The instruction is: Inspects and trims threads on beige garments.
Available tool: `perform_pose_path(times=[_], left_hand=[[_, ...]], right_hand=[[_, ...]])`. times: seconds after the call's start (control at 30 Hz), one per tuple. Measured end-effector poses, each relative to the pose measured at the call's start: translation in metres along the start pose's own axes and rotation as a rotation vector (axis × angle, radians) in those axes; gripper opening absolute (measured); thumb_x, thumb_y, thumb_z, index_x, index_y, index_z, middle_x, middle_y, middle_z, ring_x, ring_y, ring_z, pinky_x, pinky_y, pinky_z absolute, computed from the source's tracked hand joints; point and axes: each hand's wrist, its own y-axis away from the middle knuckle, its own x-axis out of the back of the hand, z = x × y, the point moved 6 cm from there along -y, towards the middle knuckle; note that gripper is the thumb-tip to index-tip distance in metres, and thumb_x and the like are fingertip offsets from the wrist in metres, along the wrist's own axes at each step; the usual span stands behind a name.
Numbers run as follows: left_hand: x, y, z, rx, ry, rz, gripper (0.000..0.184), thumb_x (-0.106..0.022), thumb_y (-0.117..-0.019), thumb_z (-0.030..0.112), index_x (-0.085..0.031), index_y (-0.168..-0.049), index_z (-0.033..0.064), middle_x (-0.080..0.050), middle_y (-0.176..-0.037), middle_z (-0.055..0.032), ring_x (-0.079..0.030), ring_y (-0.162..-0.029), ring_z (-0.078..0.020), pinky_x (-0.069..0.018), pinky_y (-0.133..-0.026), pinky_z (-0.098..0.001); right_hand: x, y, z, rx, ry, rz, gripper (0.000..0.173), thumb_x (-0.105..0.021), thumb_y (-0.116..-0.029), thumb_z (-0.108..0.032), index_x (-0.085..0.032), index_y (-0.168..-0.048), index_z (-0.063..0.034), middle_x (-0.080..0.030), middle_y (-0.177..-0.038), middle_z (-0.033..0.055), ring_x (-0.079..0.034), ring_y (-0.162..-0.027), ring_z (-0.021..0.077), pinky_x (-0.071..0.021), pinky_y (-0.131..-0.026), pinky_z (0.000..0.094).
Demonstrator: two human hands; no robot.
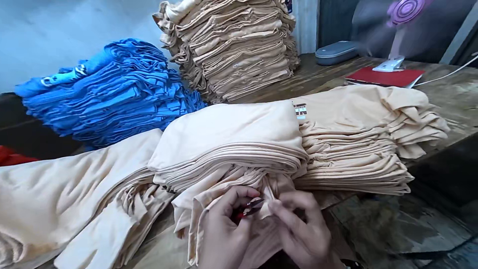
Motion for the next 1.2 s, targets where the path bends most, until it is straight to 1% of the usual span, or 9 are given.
perform_pose_path(times=[0.07,0.17,0.3,0.4,0.73,0.83,0.97,1.07,1.2], left_hand=[[0.005,0.008,0.007,-0.013,-0.019,-0.025,0.029,-0.071,-0.0876,0.002,-0.070,-0.116,0.0045,-0.075,-0.098,-0.0020,-0.071,-0.079,-0.0111,-0.0611,-0.067,-0.0259],[0.015,0.029,0.023,-0.204,-0.288,-0.005,0.037,-0.082,-0.0883,0.030,-0.073,-0.120,0.0116,-0.072,-0.109,-0.0019,-0.068,-0.096,-0.0087,-0.0602,-0.081,-0.0265],[0.004,0.059,0.044,-0.559,-0.794,0.114,0.022,-0.071,-0.0963,0.028,-0.074,-0.117,0.0229,-0.070,-0.102,-0.0010,-0.058,-0.089,-0.0182,-0.0406,-0.084,-0.0375],[-0.007,0.062,0.041,-0.634,-0.969,0.109,0.020,-0.067,-0.0967,0.022,-0.076,-0.114,0.0200,-0.073,-0.100,-0.0010,-0.057,-0.082,-0.0194,-0.0399,-0.078,-0.0375],[-0.019,0.051,0.039,-0.716,-0.872,0.182,0.017,-0.068,-0.0959,0.022,-0.076,-0.110,0.0211,-0.073,-0.099,0.0010,-0.056,-0.081,-0.0170,-0.0391,-0.076,-0.0357],[-0.010,0.050,0.040,-0.654,-0.840,0.199,0.015,-0.068,-0.0969,0.026,-0.075,-0.110,0.0228,-0.071,-0.098,0.0020,-0.057,-0.083,-0.0161,-0.0397,-0.078,-0.0350],[0.005,0.044,0.033,-0.484,-0.655,0.205,0.025,-0.073,-0.0949,0.036,-0.074,-0.117,0.0237,-0.068,-0.102,0.0015,-0.062,-0.090,-0.0131,-0.0472,-0.082,-0.0358],[0.008,0.038,0.028,-0.421,-0.562,0.192,0.029,-0.078,-0.0914,0.038,-0.076,-0.114,0.0197,-0.068,-0.101,0.0012,-0.062,-0.090,-0.0096,-0.0501,-0.079,-0.0307],[0.008,0.047,0.027,-0.454,-0.568,0.179,0.027,-0.077,-0.0918,0.037,-0.075,-0.115,0.0232,-0.071,-0.103,0.0039,-0.062,-0.091,-0.0105,-0.0473,-0.082,-0.0330]], right_hand=[[0.013,0.006,-0.004,0.104,-0.009,0.012,0.018,-0.069,-0.0948,-0.009,-0.075,-0.111,-0.0159,-0.069,-0.107,0.0000,-0.065,-0.103,0.0124,-0.0567,-0.094,0.0284],[0.029,0.013,-0.003,0.095,-0.032,-0.002,0.014,-0.064,-0.0988,-0.010,-0.072,-0.108,-0.0153,-0.064,-0.106,-0.0026,-0.063,-0.104,0.0095,-0.0538,-0.095,0.0244],[0.032,0.019,-0.006,0.063,-0.017,-0.006,0.012,-0.064,-0.0989,-0.010,-0.071,-0.106,-0.0156,-0.064,-0.105,-0.0030,-0.063,-0.103,0.0083,-0.0539,-0.095,0.0231],[0.028,0.018,-0.008,0.045,-0.020,0.017,0.009,-0.064,-0.0993,-0.013,-0.071,-0.104,-0.0167,-0.064,-0.104,-0.0042,-0.063,-0.102,0.0075,-0.0540,-0.094,0.0228],[0.028,0.018,-0.004,-0.095,0.034,0.052,0.007,-0.066,-0.0959,-0.023,-0.069,-0.102,-0.0211,-0.065,-0.099,-0.0063,-0.063,-0.099,0.0072,-0.0519,-0.095,0.0295],[0.037,0.022,0.014,-0.298,0.077,0.070,0.029,-0.059,-0.0857,-0.022,-0.063,-0.114,-0.0193,-0.064,-0.114,-0.0001,-0.060,-0.116,0.0131,-0.0503,-0.102,0.0346],[0.027,0.011,0.003,-0.265,-0.005,-0.002,0.048,-0.075,-0.0880,-0.041,-0.061,-0.128,-0.0192,-0.058,-0.131,0.0042,-0.056,-0.126,0.0149,-0.0516,-0.104,0.0329],[0.007,0.006,-0.006,-0.146,-0.014,0.038,0.032,-0.082,-0.0876,-0.023,-0.073,-0.118,-0.0168,-0.066,-0.120,0.0051,-0.065,-0.113,0.0141,-0.0579,-0.097,0.0295],[0.022,0.014,-0.007,-0.013,-0.067,0.030,0.014,-0.070,-0.0935,-0.003,-0.077,-0.103,-0.0110,-0.073,-0.103,0.0018,-0.070,-0.098,0.0119,-0.0604,-0.088,0.0259]])
